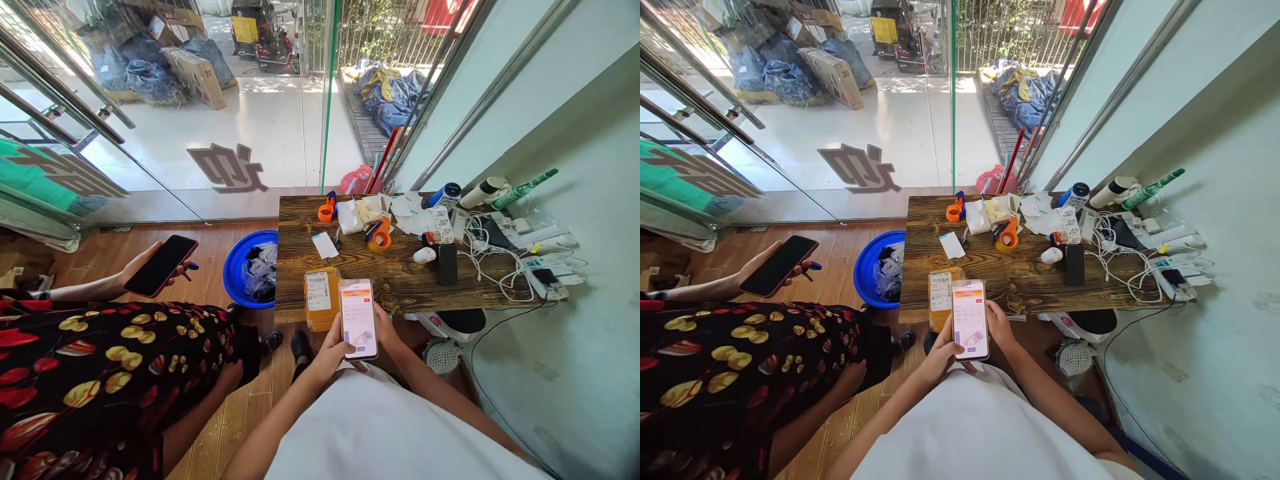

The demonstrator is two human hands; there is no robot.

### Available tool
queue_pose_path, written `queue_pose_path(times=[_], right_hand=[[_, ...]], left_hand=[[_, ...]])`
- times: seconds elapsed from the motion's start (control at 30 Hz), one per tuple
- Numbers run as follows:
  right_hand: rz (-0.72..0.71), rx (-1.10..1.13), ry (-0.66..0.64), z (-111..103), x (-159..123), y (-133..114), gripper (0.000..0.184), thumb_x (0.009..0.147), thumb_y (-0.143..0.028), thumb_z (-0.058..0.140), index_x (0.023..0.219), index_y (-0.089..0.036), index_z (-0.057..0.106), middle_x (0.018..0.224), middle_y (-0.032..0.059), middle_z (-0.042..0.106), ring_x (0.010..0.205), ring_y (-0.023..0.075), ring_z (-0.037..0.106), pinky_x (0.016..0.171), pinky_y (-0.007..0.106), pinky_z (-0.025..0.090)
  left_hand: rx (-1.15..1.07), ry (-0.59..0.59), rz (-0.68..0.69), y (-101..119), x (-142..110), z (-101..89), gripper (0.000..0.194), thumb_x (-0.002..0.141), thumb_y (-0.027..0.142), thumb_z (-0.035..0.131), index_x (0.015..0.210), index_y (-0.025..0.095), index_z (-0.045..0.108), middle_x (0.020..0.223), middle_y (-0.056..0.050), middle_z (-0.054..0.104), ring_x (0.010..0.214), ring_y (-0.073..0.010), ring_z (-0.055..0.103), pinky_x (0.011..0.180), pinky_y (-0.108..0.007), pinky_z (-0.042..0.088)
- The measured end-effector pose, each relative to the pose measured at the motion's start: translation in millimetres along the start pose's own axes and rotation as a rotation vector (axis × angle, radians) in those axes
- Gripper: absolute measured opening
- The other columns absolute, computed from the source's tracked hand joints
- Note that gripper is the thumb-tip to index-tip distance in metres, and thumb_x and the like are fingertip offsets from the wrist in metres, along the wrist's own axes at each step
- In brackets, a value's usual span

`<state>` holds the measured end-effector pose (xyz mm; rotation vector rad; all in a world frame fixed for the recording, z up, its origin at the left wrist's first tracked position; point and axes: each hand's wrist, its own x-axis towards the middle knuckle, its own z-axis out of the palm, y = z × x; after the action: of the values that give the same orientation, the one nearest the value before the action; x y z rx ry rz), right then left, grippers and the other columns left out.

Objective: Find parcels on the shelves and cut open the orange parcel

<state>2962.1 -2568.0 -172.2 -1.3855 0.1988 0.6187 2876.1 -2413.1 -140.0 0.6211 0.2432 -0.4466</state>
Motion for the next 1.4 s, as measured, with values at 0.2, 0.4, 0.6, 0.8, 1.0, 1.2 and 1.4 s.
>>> queue_pose_path(times=[0.2,0.4,0.6,0.8,1.0,1.2,1.4], right_hand=[[-0.006,0.073,-0.302,-7.7,-37.4,-30.9,0.050,0.085,-0.054,0.053,0.123,-0.022,0.054,0.119,0.0101,0.064,0.109,0.0300,0.058,0.089,0.046,0.047],[-0.147,-0.081,-0.366,-10.5,-58.8,-40.5,0.063,0.077,-0.024,0.064,0.135,-0.026,0.039,0.135,0.0069,0.051,0.119,0.0267,0.050,0.100,0.045,0.040],[-0.186,-0.106,-0.364,-12.6,-60.5,-39.9,0.065,0.074,-0.015,0.062,0.133,-0.028,0.039,0.133,0.0058,0.050,0.120,0.0254,0.048,0.102,0.042,0.039],[-0.225,-0.139,-0.373,-12.1,-63.8,-42.6,0.066,0.074,-0.016,0.062,0.134,-0.027,0.036,0.126,0.0071,0.052,0.113,0.0249,0.051,0.098,0.042,0.041],[-0.235,-0.123,-0.422,-11.0,-65.6,-43.9,0.074,0.074,-0.018,0.068,0.136,-0.027,0.030,0.130,0.0095,0.048,0.113,0.0255,0.051,0.093,0.041,0.045],[-0.232,-0.107,-0.390,-10.5,-63.2,-42.5,0.059,0.082,-0.021,0.060,0.135,-0.029,0.035,0.129,0.0066,0.051,0.115,0.0237,0.050,0.095,0.041,0.043],[-0.259,-0.141,-0.346,-9.2,-64.5,-41.4,0.057,0.082,-0.023,0.063,0.133,-0.029,0.039,0.132,0.0066,0.051,0.114,0.0226,0.052,0.095,0.040,0.043]], left_hand=[[-0.009,0.022,-0.018,-1.6,7.2,11.7,0.086,0.064,0.011,0.053,0.143,0.034,0.029,0.137,-0.007,0.045,0.098,-0.0254,0.059,0.057,-0.028,0.058],[-0.007,0.028,0.005,-2.0,8.5,22.2,0.100,0.060,0.006,0.052,0.148,0.036,0.016,0.135,-0.008,0.047,0.101,-0.0265,0.058,0.058,-0.029,0.058],[0.085,0.032,0.019,-5.3,7.4,26.9,0.109,0.059,0.001,0.059,0.148,0.038,0.010,0.134,-0.008,0.048,0.101,-0.0262,0.057,0.057,-0.027,0.058],[0.023,0.092,0.004,-3.1,7.3,34.6,0.090,0.065,0.011,0.053,0.146,0.029,0.020,0.136,-0.010,0.046,0.098,-0.0274,0.058,0.052,-0.030,0.058],[0.079,0.145,0.008,-6.2,7.9,35.4,0.080,0.075,0.015,0.055,0.146,0.030,0.020,0.132,-0.012,0.048,0.091,-0.0264,0.061,0.048,-0.031,0.057],[0.017,0.092,0.027,-7.6,7.8,33.2,0.089,0.065,0.010,0.050,0.147,0.029,0.019,0.130,-0.012,0.050,0.090,-0.0270,0.061,0.048,-0.033,0.057],[0.082,0.101,0.050,-10.6,4.5,31.8,0.101,0.060,0.004,0.054,0.148,0.032,0.015,0.132,-0.010,0.049,0.089,-0.0251,0.061,0.051,-0.033,0.059]])
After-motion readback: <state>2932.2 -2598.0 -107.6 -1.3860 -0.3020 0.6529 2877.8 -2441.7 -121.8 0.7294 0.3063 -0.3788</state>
